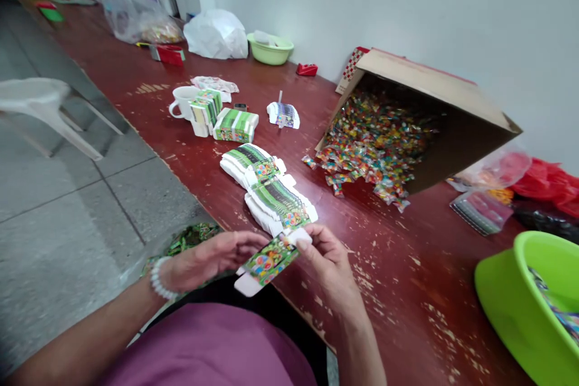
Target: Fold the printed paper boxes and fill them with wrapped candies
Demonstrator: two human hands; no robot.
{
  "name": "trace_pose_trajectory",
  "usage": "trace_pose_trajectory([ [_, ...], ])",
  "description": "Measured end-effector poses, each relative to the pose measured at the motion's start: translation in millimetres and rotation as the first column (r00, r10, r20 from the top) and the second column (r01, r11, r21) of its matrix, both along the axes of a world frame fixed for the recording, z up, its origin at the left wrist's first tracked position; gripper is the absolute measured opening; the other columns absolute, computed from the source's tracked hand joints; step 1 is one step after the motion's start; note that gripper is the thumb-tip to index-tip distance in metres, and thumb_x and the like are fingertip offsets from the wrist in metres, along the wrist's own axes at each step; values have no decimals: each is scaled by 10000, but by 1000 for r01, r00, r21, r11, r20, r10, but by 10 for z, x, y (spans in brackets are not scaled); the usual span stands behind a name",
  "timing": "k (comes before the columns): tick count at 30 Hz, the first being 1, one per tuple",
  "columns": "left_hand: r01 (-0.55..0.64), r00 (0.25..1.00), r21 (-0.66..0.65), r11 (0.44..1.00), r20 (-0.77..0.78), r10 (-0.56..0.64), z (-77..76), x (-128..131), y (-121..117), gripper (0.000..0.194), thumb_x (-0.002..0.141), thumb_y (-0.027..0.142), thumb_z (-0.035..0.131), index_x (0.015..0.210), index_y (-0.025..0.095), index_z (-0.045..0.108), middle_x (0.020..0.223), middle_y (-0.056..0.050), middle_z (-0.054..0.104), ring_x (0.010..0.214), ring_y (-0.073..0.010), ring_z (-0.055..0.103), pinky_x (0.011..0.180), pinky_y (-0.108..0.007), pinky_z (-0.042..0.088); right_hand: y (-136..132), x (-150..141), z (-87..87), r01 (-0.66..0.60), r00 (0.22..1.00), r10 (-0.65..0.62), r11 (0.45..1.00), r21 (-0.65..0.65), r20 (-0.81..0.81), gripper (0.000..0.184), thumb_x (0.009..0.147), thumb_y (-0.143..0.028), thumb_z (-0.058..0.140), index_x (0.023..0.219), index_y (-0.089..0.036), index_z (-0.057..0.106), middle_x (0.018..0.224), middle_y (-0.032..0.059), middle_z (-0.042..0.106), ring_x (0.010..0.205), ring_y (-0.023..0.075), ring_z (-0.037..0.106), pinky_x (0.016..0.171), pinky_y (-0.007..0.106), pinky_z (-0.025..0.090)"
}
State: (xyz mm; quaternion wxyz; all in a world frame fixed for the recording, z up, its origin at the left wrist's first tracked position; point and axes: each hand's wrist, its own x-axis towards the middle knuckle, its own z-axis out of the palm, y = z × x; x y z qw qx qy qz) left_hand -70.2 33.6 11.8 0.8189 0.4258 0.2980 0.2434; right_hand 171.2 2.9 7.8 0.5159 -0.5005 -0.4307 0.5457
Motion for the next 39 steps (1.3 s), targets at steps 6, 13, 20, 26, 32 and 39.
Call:
trace_pose_trajectory([
  [6, 408, 879, -275, 871, 376, -293, -122, 305, -189, 724, 611, 597, 837, 1127, 111, 690, 874, -127, 761, 712, -261, 739, 758, -374, 533, -164, -206, 150, -140, 982, 138, 990, -9, -132, 171, 850, -361, 731, 902, -213, 663, 833, 23, 656, 741, 159, 583, 682, 272, 506],
  [13, 325, 924, -289, 900, 297, -239, -87, 327, -271, 688, 556, 533, 897, 1073, 119, 714, 878, -131, 768, 762, -271, 746, 754, -373, 562, -271, -227, 132, -207, 921, 163, 974, -93, -353, 216, 845, -380, 737, 966, -236, 630, 809, 0, 620, 563, 103, 505, 478, 197, 400],
  [20, 202, 972, -202, 958, 161, -171, 9, 378, -343, 524, 626, 514, 870, 950, 123, 741, 811, -105, 764, 700, -243, 741, 695, -340, 576, -360, -236, 189, -197, 909, 172, 980, -28, -381, 472, 811, -399, 771, 1225, -263, 590, 877, 17, 651, 572, 111, 567, 528, 242, 491],
  [26, -1, 999, -61, 998, -53, -2, 20, 462, -378, 369, 817, 480, 720, 893, 119, 736, 711, -66, 714, 600, -180, 681, 584, -277, 527, -427, -317, 74, -251, 929, 225, 967, -52, -293, 281, 834, -436, 738, 933, -185, 656, 589, -40, 570, 427, 107, 518, 417, 229, 443],
  [32, -86, 936, 396, 914, -281, 210, -5, 441, -378, 257, 839, 361, 711, 1003, 166, 676, 926, -33, 709, 857, -185, 643, 797, -293, 521, -377, -331, -14, 32, 999, -32, 999, 10, -38, 299, 849, -462, 708, 899, -168, 730, 787, 21, 690, 722, 178, 628, 683, 287, 522],
  [39, -312, 852, 473, 824, -244, 462, -43, 473, -477, 590, 829, 300, 731, 1348, 273, 453, 1132, -46, 669, 869, -163, 678, 775, -272, 553, -381, -438, -68, 152, 987, -151, 988, 15, -48, 477, 854, -435, 703, 1267, -233, 577, 883, 17, 702, 784, 190, 647, 704, 300, 539],
])
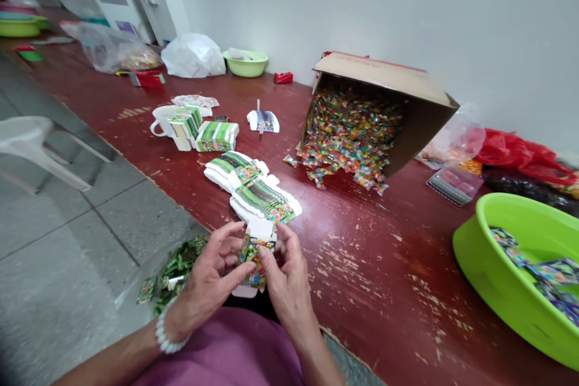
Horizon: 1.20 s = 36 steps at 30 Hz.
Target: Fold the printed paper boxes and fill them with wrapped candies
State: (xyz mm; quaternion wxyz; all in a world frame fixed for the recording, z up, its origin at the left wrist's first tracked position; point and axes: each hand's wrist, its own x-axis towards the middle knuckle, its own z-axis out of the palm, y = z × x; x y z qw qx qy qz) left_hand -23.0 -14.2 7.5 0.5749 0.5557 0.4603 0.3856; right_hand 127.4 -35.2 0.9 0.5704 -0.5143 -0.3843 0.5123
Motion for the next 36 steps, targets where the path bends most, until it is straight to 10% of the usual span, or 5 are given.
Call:
trace_pose_trajectory([
  [13, 262, 944, -247, 933, 267, -195, 15, -139, 140, 253, 840, 340, 720, 994, 174, 608, 825, 2, 653, 721, -124, 580, 649, -225, 474, -18, 72, -113, -60, 995, 58, 998, -26, -77, 296, 790, -433, 770, 719, -166, 663, 727, 0, 636, 631, 114, 539, 594, 231, 450],
  [18, 242, 968, -106, 964, 98, -232, 2, -143, 164, 214, 913, 375, 631, 872, 165, 633, 830, 1, 632, 762, -127, 551, 699, -233, 445, 39, 126, -75, -117, 969, 96, 990, -81, -229, 382, 650, -354, 891, 938, -210, 685, 733, -29, 643, 633, 110, 569, 609, 226, 470],
  [23, 208, 958, -181, 961, 237, -163, -7, -166, 171, 312, 860, 354, 718, 1091, 229, 550, 918, 10, 660, 831, -137, 607, 753, -245, 479, 2, 99, -68, -128, 992, 127, 991, 50, 26, 210, 773, -358, 794, 749, -175, 695, 713, -1, 607, 648, 122, 561, 581, 225, 460],
  [31, 327, 928, -522, 788, 334, -165, -36, -75, 60, 498, 958, 586, 430, 1263, 204, 525, 764, -21, 646, 482, -148, 611, 463, -258, 467, -53, 90, 30, -189, 892, 41, 938, 289, 451, 100, 897, -265, 649, 901, -205, 729, 835, 37, 632, 715, 153, 642, 648, 263, 517],
  [36, 267, 953, -475, 839, 256, -159, -27, -10, 49, 592, 937, 633, 429, 1343, 207, 493, 787, -35, 661, 514, -161, 626, 476, -264, 490, 0, 94, -23, -143, 950, 89, 976, 163, 300, 142, 878, -307, 671, 801, -187, 661, 836, 16, 618, 534, 100, 609, 483, 220, 484],
])
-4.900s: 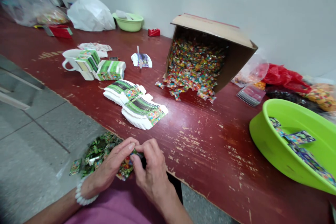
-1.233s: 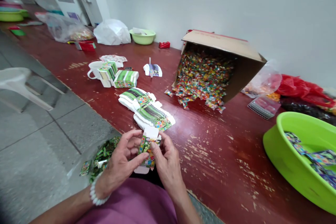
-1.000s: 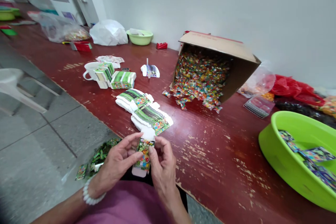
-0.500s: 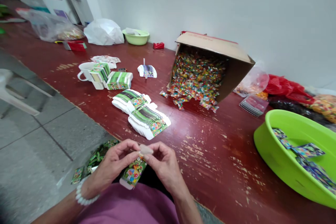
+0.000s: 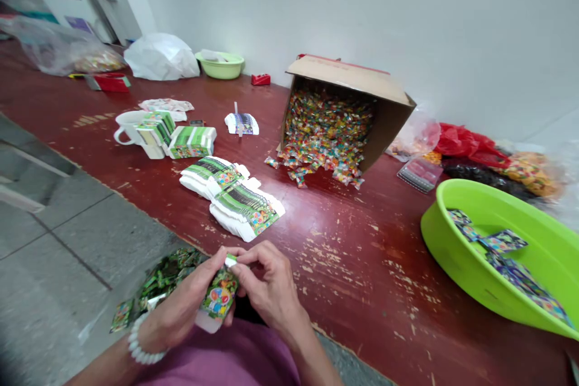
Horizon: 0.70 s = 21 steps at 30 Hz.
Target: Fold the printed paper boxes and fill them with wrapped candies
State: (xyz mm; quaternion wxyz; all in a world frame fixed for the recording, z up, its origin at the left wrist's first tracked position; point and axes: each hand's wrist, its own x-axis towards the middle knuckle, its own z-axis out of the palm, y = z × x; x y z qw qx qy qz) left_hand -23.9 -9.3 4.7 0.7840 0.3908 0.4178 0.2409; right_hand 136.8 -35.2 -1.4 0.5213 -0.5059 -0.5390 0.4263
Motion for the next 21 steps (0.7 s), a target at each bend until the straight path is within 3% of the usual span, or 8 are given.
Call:
trace_pose_trajectory([
  [4, 58, 995, 182, 982, -87, -43, 79, 25, 12, 644, 915, 659, 448, 1337, 180, 533, 779, -43, 661, 540, -159, 622, 487, -256, 511, 56, -5, -25, -49, 984, 19, 985, -164, -179, 199, 808, -334, 748, 799, -175, 628, 728, -1, 647, 474, 95, 589, 454, 213, 464],
  [8, 113, 989, 211, 971, -120, -89, 94, 21, 37, 641, 916, 655, 452, 1351, 195, 556, 769, -46, 672, 545, -154, 610, 482, -251, 519, 69, -13, 17, -126, 915, 9, 956, -265, -402, 297, 736, -380, 810, 734, -167, 603, 582, -14, 653, 438, 97, 578, 440, 197, 445],
  [18, 113, 988, 216, 970, -126, -87, -14, -27, 68, 629, 907, 611, 515, 1370, 189, 573, 778, -59, 689, 609, -183, 615, 494, -260, 528, 69, -50, 12, -78, 932, -31, 955, -285, -360, 302, 718, -386, 801, 682, -165, 598, 575, -17, 644, 445, 102, 564, 448, 216, 459],
  [21, 100, 990, 215, 972, -120, -75, -10, -34, 57, 628, 911, 609, 509, 1375, 190, 572, 755, -49, 679, 561, -164, 595, 475, -249, 515, 30, -60, 17, -56, 966, -10, 968, -245, -260, 267, 778, -383, 755, 706, -171, 611, 628, -4, 652, 479, 112, 574, 465, 228, 463],
])
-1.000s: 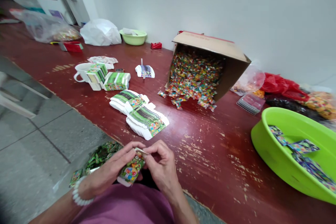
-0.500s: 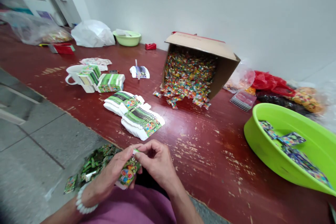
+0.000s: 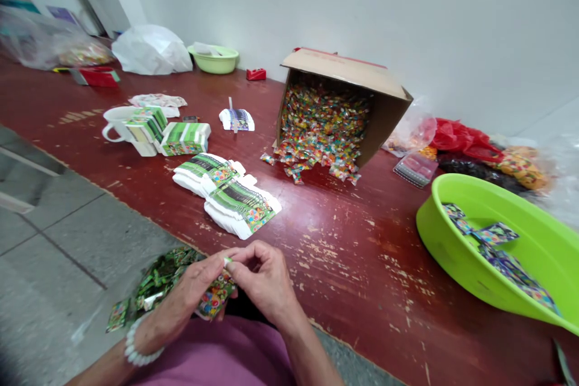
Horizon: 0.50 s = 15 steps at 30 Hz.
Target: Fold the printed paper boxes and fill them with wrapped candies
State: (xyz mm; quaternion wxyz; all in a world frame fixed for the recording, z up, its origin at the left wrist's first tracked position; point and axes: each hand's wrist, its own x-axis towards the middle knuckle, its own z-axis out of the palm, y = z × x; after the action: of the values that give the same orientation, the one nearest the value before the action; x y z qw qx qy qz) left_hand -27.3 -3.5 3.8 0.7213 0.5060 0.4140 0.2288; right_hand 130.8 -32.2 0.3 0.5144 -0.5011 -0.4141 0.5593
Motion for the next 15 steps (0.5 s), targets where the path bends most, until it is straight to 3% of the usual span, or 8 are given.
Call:
trace_pose_trajectory([
  [5, -29, 998, -69, 997, 47, 32, 20, 16, -57, 602, 924, 589, 503, 1385, 207, 564, 845, -68, 697, 508, -138, 590, 451, -244, 504, -73, -46, -21, 86, 958, -155, 957, 278, 240, 152, 866, -324, 679, 786, -195, 690, 839, 36, 690, 701, 143, 614, 635, 257, 508],
  [11, -64, 995, -158, 985, 71, 76, 38, 74, -57, 662, 888, 643, 522, 1390, 212, 563, 834, -57, 681, 529, -150, 609, 450, -253, 533, -16, -23, -88, 102, 995, -103, 992, 67, 4, 247, 788, -387, 750, 708, -183, 635, 731, 18, 696, 608, 136, 600, 539, 237, 488],
  [15, -49, 999, -120, 992, 17, 51, 25, 61, -36, 670, 912, 652, 467, 1351, 165, 604, 682, -25, 629, 488, -144, 586, 437, -237, 510, -9, -1, -57, 85, 995, -88, 995, 54, 46, 190, 805, -362, 735, 795, -175, 697, 770, 25, 716, 605, 130, 597, 543, 235, 495],
])
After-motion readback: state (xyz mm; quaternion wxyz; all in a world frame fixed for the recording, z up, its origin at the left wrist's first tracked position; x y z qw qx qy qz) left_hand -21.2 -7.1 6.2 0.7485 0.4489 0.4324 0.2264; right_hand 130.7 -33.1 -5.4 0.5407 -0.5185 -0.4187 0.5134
